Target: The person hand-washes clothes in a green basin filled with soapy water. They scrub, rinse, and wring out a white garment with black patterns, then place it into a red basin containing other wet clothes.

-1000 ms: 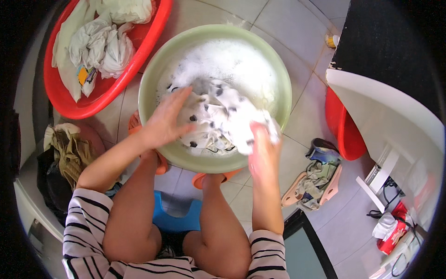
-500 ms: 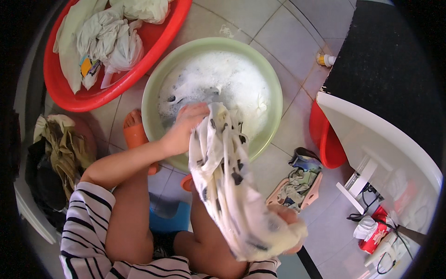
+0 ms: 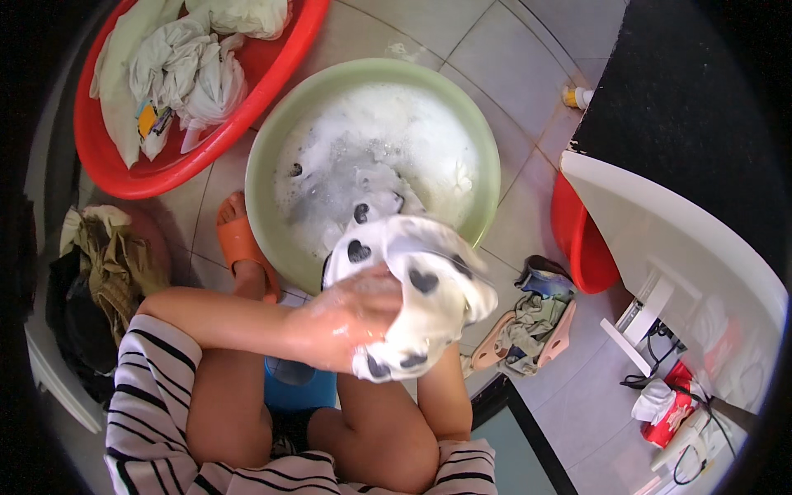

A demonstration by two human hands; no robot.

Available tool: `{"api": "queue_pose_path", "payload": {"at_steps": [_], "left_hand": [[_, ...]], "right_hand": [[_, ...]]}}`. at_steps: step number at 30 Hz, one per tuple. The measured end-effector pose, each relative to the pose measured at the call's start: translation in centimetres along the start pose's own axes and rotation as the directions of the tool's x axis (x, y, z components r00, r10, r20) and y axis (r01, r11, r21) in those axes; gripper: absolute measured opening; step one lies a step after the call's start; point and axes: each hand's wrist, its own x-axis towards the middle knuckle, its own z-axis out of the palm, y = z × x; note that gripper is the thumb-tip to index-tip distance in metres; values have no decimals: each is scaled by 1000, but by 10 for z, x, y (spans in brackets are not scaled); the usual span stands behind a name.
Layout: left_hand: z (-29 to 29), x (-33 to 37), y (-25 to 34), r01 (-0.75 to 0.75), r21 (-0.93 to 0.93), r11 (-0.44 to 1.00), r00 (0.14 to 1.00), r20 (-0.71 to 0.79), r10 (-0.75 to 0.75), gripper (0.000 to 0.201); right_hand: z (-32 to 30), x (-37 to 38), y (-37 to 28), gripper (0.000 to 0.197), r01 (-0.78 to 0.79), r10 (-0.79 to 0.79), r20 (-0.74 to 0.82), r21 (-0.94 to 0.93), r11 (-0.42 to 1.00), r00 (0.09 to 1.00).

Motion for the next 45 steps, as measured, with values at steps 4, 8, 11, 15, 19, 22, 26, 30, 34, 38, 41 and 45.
{"api": "queue_pose_path", "payload": {"at_steps": [4,8,11,15,19,22,26,30,34,38,41,45], "left_hand": [[9,-4,3,90,-215,973,989,134,-62,29],[11,-10,0,282,-441,852,940,304,-154,29],[5,-6,2,253,-595,763,966,200,-165,28],[-22,-14,-16,329,-883,335,869,145,-472,38],[-65,-19,-73,448,-759,473,761,46,-647,41],[-50,-17,-76,306,-942,140,652,100,-752,41],[-50,-23,-84,248,-942,-227,675,336,-657,40],[-62,2,-66,376,-925,-59,610,295,-735,29],[-47,6,-47,204,-310,929,976,-6,-216,24],[-32,1,-42,68,-145,987,995,77,-57,30],[-31,-6,-46,76,-115,990,991,-101,-88,27],[-30,-23,-67,422,-446,790,810,-207,-549,24]], "right_hand": [[-3,-6,8,50,26,-25,25,-25,999,999],[-6,-6,8,50,1,1,44,-39,999,999],[-15,1,7,51,-32,33,43,-25,999,999],[-46,13,-4,51,-36,36,-1,-41,998,999],[-16,7,0,55,24,-18,116,-54,998,993],[-10,8,5,56,-28,48,121,-167,986,991],[-9,14,9,57,-169,171,90,-29,985,981],[-25,17,14,59,-136,156,212,-106,985,965],[-51,25,10,55,-313,280,295,71,947,914],[-77,42,-7,39,-12,105,208,-406,914,972],[-56,28,-12,35,-120,120,63,6,993,991],[-25,3,-11,47,181,-254,-195,-329,927,947]]}}
